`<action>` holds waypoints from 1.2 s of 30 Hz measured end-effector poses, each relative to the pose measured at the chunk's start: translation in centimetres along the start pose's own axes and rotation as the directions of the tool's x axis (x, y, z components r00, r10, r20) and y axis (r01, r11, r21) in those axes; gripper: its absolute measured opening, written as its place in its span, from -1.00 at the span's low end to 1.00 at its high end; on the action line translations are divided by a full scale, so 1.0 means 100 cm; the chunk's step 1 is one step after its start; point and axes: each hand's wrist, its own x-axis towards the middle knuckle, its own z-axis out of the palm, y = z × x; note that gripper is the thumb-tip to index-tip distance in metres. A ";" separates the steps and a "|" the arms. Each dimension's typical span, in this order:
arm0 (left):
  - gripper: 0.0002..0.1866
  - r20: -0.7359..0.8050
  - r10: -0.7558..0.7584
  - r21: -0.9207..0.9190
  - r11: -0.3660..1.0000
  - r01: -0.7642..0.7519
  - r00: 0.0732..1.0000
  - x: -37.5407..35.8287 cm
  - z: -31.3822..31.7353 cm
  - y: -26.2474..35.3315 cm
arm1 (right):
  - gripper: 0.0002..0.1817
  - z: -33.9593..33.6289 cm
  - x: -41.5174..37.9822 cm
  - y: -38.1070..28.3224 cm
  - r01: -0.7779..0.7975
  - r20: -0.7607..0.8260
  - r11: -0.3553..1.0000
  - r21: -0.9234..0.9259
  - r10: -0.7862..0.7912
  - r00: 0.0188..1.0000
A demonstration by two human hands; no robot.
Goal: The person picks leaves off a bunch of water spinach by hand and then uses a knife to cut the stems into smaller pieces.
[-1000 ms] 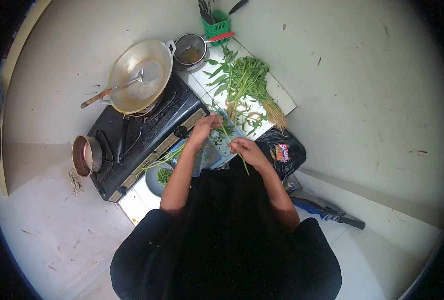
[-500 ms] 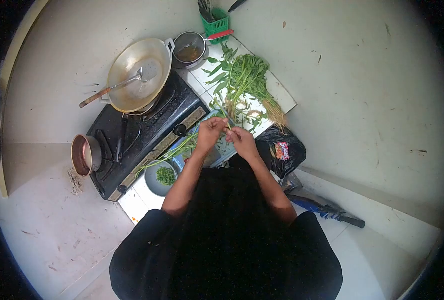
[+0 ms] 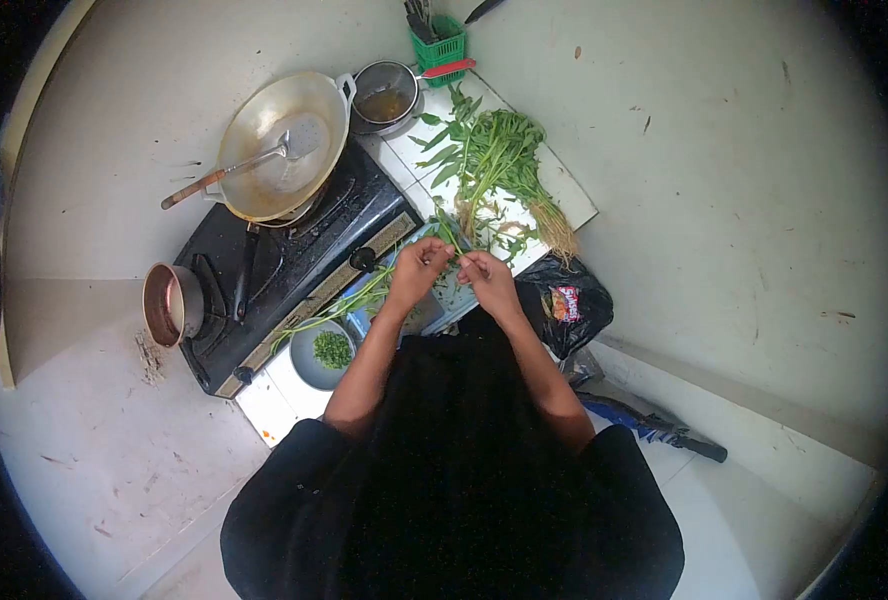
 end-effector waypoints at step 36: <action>-0.52 -0.173 0.082 0.198 0.979 -0.047 0.981 0.009 0.003 -0.014 | -0.62 -0.010 -0.023 -0.006 -0.080 -0.061 0.995 -0.051 0.077 0.995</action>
